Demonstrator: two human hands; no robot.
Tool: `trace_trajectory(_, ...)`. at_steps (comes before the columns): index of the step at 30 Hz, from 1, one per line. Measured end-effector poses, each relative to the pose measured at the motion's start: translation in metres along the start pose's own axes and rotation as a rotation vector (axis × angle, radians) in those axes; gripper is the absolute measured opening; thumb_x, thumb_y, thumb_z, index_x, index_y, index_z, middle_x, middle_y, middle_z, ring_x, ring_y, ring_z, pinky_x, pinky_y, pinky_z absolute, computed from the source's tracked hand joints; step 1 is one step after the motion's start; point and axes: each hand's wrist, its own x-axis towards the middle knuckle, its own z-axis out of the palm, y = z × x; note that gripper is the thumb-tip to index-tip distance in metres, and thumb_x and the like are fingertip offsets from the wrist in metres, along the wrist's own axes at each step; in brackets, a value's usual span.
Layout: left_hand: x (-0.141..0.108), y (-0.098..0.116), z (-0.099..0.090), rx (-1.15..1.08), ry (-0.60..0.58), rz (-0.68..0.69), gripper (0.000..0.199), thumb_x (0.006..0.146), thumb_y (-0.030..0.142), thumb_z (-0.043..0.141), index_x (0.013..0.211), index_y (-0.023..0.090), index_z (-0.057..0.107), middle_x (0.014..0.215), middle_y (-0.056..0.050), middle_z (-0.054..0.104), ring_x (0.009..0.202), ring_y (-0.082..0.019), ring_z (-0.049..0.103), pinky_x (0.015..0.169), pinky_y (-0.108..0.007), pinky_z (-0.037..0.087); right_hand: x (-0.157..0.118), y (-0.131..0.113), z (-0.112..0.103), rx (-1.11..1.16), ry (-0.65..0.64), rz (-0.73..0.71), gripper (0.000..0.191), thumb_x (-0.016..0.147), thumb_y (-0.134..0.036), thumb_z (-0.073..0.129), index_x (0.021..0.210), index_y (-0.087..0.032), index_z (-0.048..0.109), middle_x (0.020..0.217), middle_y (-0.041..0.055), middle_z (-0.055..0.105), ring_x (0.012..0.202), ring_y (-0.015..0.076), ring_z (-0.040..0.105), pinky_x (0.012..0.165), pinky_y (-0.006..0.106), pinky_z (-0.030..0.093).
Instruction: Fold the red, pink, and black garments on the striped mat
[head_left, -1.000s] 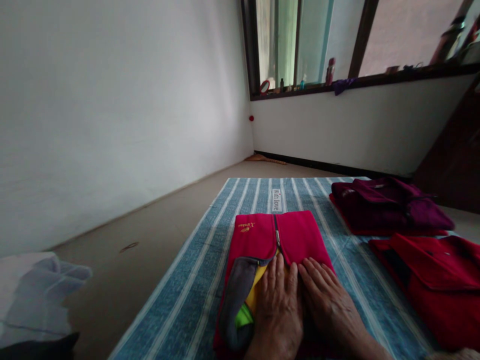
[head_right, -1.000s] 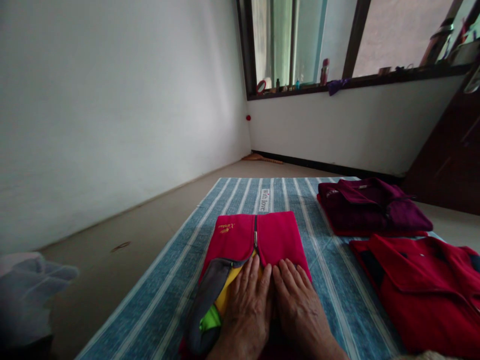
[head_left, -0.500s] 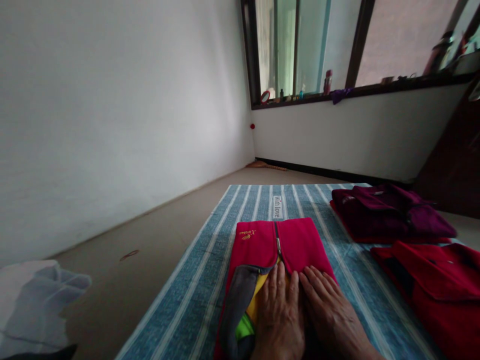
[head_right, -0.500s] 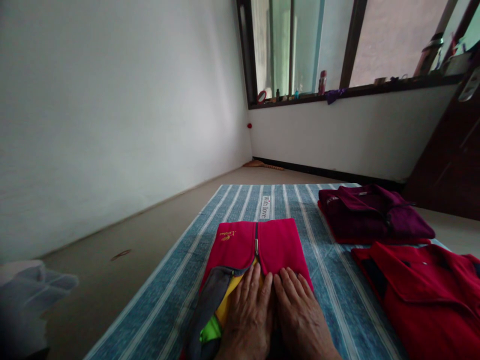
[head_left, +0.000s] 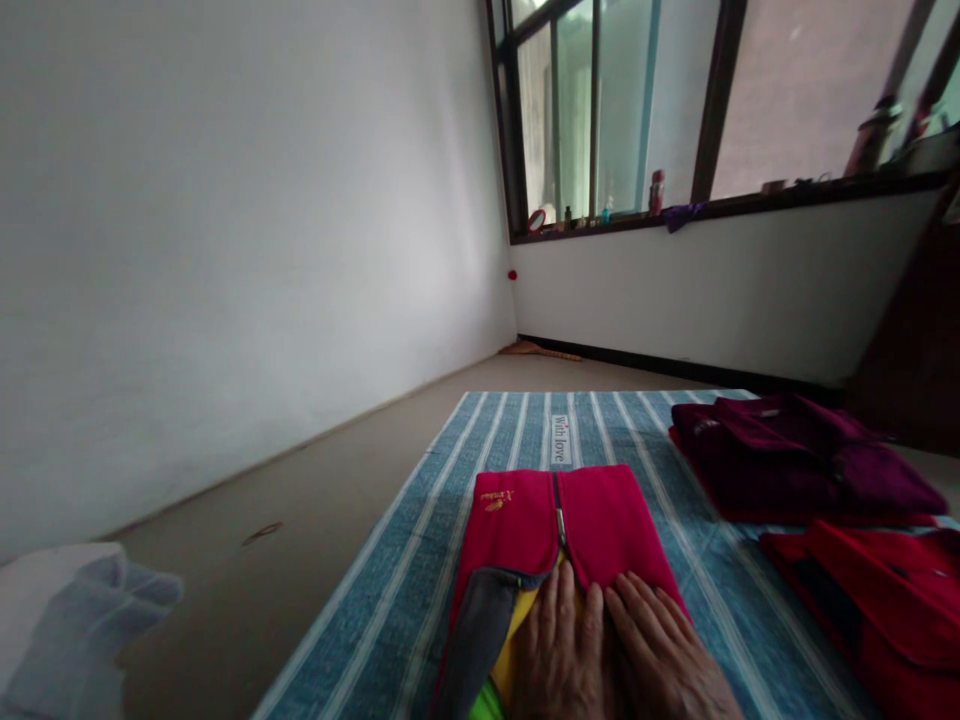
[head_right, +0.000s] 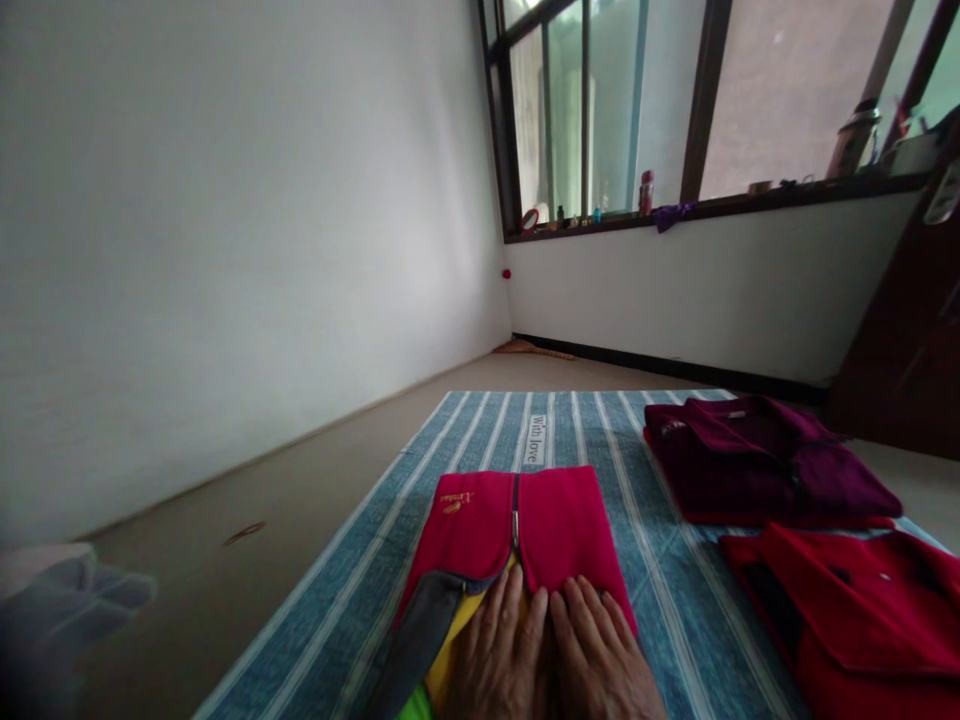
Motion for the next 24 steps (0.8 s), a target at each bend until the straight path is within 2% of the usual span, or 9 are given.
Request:
trace_trajectory(5,-0.004,0.002,0.009,0.028,0.018,0.009,0.045,0.089,0.028,0.044,0.133,0.024,0.05,0.132,-0.007,0.058,0.124,-0.023,0.048,0.095,-0.033,0.041,-0.003,0.001,0.003,-0.01,0.011,-0.009,0.04,0.085,-0.013,0.038,0.118,-0.017,0.06,0.115,0.006,0.067,0.107,0.0209,0.059,0.089,0.033,0.044)
trace_trajectory(10,-0.008,0.006,0.017,0.029,0.05,-0.046,0.046,0.088,0.03,0.045,0.134,0.026,0.05,0.132,-0.007,0.058,0.125,-0.023,0.048,0.095,-0.035,0.041,-0.005,0.003,0.006,0.002,0.028,-0.023,0.04,0.085,-0.015,0.038,0.119,-0.017,0.059,0.115,0.0062,0.067,0.106,0.0206,0.059,0.088,0.032,0.044)
trace_trajectory(14,-0.007,0.003,0.013,0.003,-0.029,0.005,0.049,0.088,0.032,0.048,0.137,0.025,0.047,0.135,-0.008,0.055,0.127,-0.024,0.046,0.095,-0.034,0.042,-0.009,0.004,0.008,0.023,0.006,-0.014,0.043,0.086,-0.016,0.037,0.123,-0.017,0.057,0.118,0.0063,0.065,0.11,0.0205,0.058,0.089,0.032,0.044)
trace_trajectory(17,-0.006,0.0,0.008,0.013,-0.028,0.011,0.05,0.088,0.033,0.049,0.136,0.024,0.047,0.134,-0.008,0.056,0.126,-0.024,0.047,0.095,-0.033,0.043,-0.011,0.004,0.009,0.041,-0.004,-0.007,0.046,0.086,-0.019,0.038,0.129,-0.018,0.053,0.12,0.0063,0.064,0.112,0.0205,0.057,0.09,0.032,0.044)
trace_trajectory(24,0.0,0.002,-0.002,-0.008,-0.071,0.022,0.049,0.089,0.034,0.048,0.136,0.022,0.048,0.136,-0.01,0.054,0.125,-0.025,0.049,0.093,-0.034,0.046,-0.007,0.005,0.0,0.017,-0.035,-0.035,0.041,0.086,-0.016,0.037,0.122,-0.015,0.058,0.12,0.0082,0.065,0.111,0.0219,0.058,0.09,0.034,0.045)
